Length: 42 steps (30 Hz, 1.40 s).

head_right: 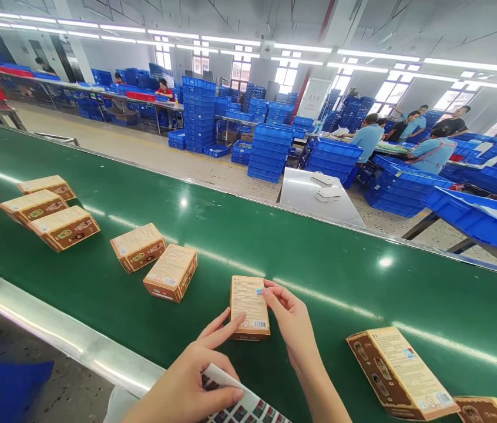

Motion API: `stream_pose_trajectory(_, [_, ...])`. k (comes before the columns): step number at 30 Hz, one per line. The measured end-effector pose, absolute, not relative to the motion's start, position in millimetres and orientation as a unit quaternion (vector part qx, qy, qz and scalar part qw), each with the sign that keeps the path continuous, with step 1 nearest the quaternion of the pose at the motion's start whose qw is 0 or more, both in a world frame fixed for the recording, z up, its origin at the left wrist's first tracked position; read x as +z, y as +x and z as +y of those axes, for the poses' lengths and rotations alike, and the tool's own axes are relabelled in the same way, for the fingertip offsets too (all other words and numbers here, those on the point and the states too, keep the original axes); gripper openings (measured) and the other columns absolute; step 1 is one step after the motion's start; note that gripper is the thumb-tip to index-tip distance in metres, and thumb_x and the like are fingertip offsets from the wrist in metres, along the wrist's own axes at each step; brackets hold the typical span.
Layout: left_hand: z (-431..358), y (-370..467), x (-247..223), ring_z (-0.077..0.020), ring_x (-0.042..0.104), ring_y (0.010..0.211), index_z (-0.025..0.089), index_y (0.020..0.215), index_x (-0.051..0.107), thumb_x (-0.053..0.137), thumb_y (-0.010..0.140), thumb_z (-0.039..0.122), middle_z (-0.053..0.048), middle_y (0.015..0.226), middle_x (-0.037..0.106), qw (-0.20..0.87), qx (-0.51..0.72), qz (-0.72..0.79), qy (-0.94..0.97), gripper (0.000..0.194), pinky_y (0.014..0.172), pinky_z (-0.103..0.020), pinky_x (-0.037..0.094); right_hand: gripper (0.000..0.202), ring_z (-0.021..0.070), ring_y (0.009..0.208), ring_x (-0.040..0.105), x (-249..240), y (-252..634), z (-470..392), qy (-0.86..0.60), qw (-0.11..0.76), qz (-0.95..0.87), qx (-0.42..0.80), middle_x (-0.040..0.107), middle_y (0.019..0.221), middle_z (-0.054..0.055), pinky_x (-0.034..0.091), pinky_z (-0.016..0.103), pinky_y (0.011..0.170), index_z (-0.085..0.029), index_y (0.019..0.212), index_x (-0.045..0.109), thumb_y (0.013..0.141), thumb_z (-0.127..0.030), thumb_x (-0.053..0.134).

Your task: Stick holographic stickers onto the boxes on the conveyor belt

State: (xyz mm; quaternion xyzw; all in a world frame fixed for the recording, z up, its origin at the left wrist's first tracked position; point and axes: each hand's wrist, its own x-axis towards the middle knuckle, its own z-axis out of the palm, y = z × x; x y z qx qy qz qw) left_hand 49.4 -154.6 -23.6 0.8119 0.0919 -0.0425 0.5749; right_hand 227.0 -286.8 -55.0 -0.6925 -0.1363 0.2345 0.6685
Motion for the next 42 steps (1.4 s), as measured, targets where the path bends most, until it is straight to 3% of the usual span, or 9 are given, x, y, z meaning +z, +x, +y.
stream_pose_trajectory(7, [-162,58,-17,-0.0304,0.012,0.156,0.026,0.077,0.080,0.073,0.074,0.021,0.007,0.159,0.037,0.582,-0.059,0.071,0.808,0.009,0.121,-0.050,0.031,0.048,0.0318,0.115,0.063,-56,225,-299,-0.697,0.674,-0.099,0.224,0.069,0.124,0.010,0.054,0.036,0.092,-0.019,0.097,0.077,0.070,-0.059,0.083])
stream_pose_trajectory(16, [-178,69,-20,-0.0318,0.012,0.156,0.025,0.075,0.079,0.071,0.074,0.018,0.007,0.159,0.038,0.589,-0.058,0.046,0.805,0.010,0.121,-0.051,0.030,0.046,0.0306,0.098,0.069,-51,224,-316,-0.746,0.636,-0.111,0.166,0.070,0.122,0.011,0.058,0.035,0.073,-0.019,0.090,0.073,0.074,-0.062,0.075])
stream_pose_trajectory(21, [-186,76,-21,-0.0317,0.013,0.155,0.025,0.076,0.080,0.074,0.073,0.020,0.006,0.158,0.039,0.586,-0.061,0.034,0.808,0.008,0.121,-0.052,0.030,0.041,0.0308,0.094,0.068,-48,224,-325,-0.800,0.580,-0.118,0.097,0.074,0.101,0.011,0.052,0.042,0.087,-0.020,0.085,0.066,0.075,-0.058,0.074])
stream_pose_trajectory(27, [-193,76,-17,-0.0308,0.021,0.154,0.024,0.075,0.079,0.072,0.073,0.018,0.002,0.156,0.044,0.627,-0.057,0.033,0.776,0.009,0.121,-0.046,0.029,0.054,0.0282,0.084,0.071,-38,231,-331,-0.849,0.517,-0.101,0.024,0.076,0.089,0.006,0.053,0.040,0.078,-0.022,0.120,0.050,0.082,-0.057,0.066])
stream_pose_trajectory(29, [-190,72,-15,-0.0307,0.041,0.145,0.023,0.076,0.078,0.072,0.075,0.020,-0.002,0.147,0.057,0.659,-0.045,0.073,0.748,0.007,0.116,-0.042,0.036,0.049,0.0277,0.079,0.071,-33,234,-337,-0.873,0.473,-0.116,0.001,0.076,0.088,0.007,0.054,0.040,0.072,-0.021,0.122,0.050,0.087,-0.055,0.059])
stream_pose_trajectory(32, [-181,61,-13,-0.0282,0.071,0.103,0.020,0.083,0.077,0.068,0.083,0.034,-0.005,0.106,0.080,0.664,-0.030,0.165,0.729,0.017,0.086,-0.035,0.052,0.036,0.0268,0.091,0.071,-23,228,-350,-0.881,0.420,-0.213,-0.039,0.074,0.105,0.007,0.055,0.037,0.068,-0.024,0.119,0.058,0.095,-0.050,0.051])
stream_pose_trajectory(34, [-174,54,-13,-0.0248,0.071,0.086,0.019,0.089,0.077,0.066,0.086,0.042,-0.003,0.089,0.079,0.656,-0.012,0.206,0.726,0.026,0.074,-0.031,0.051,0.024,0.0244,0.106,0.067,-16,216,-358,-0.852,0.381,-0.355,-0.057,0.069,0.120,0.005,0.057,0.035,0.077,-0.027,0.116,0.062,0.101,-0.042,0.051])
stream_pose_trajectory(37, [-169,44,-12,-0.0227,0.069,0.090,0.021,0.097,0.079,0.066,0.087,0.044,-0.002,0.094,0.079,0.665,0.027,0.217,0.714,0.028,0.079,-0.028,0.050,0.014,0.0223,0.121,0.060,-8,193,-360,-0.767,0.315,-0.550,-0.094,0.064,0.131,0.004,0.052,0.037,0.099,-0.027,0.114,0.063,0.103,-0.027,0.055])
stream_pose_trajectory(42, [-167,33,-4,-0.0208,0.067,0.083,0.022,0.090,0.080,0.062,0.091,0.041,-0.001,0.084,0.078,0.660,0.051,0.197,0.723,0.027,0.074,-0.026,0.048,0.014,0.0274,0.120,0.059,-2,170,-344,-0.719,0.278,-0.617,-0.155,0.065,0.128,0.011,0.054,0.042,0.094,-0.019,0.107,0.064,0.102,-0.015,0.052])
